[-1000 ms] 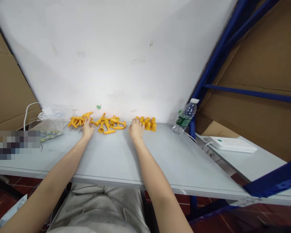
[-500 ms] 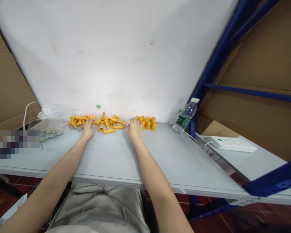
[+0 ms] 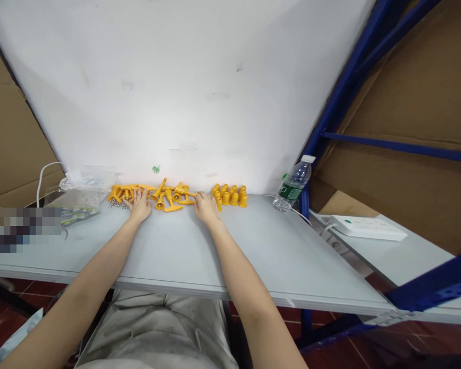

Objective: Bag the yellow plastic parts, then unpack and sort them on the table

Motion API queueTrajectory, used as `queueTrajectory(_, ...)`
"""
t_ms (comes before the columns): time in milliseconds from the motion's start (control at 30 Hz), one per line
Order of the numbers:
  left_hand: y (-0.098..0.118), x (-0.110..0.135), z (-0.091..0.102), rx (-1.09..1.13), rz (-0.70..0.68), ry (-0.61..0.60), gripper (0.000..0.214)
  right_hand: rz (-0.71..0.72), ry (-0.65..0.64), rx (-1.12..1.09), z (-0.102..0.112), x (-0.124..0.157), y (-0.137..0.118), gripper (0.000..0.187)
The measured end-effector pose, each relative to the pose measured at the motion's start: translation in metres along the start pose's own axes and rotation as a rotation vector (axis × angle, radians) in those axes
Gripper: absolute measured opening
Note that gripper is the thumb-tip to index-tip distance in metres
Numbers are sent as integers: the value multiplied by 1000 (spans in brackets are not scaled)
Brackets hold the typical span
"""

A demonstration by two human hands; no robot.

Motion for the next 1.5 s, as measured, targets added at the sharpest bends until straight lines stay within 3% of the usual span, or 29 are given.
queueTrajectory(200,5,2,0,-136,5,-44,61,95,-220,-123,-22,5,-9,51)
queueTrajectory(400,6,4,-3,-191,-4,-68,58,85,-420,-229,-45,11,-11,47)
queueTrajectory(767,0,3,-8,-228,13,-29,57,61,-483,-249,-48,12,-10,48)
queueTrajectory(933,8,-10,-4,-234,44,-33,59,67,-489,-241,-48,12,-11,48)
queueTrajectory(1067,25,-30,-2,-205,-31,-109,58,57,-486,-250,-46,12,-12,48)
queueTrajectory(1233,42,-43,-13,-236,-151,-267,45,53,-494,-263,-42,13,-13,48)
queueTrajectory(1500,37,-51,-26,-330,-99,-318,50,46,-511,-255,-43,13,-13,48)
Point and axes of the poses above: each hand's wrist, its own x-axis away from the middle knuckle, its own z-axis out of the back of the hand, y = z × x, the point moved 6 cm from there along -x, towards the middle knuckle, and after that the axes turned 10 degrees about x, right-handed, at the moved point
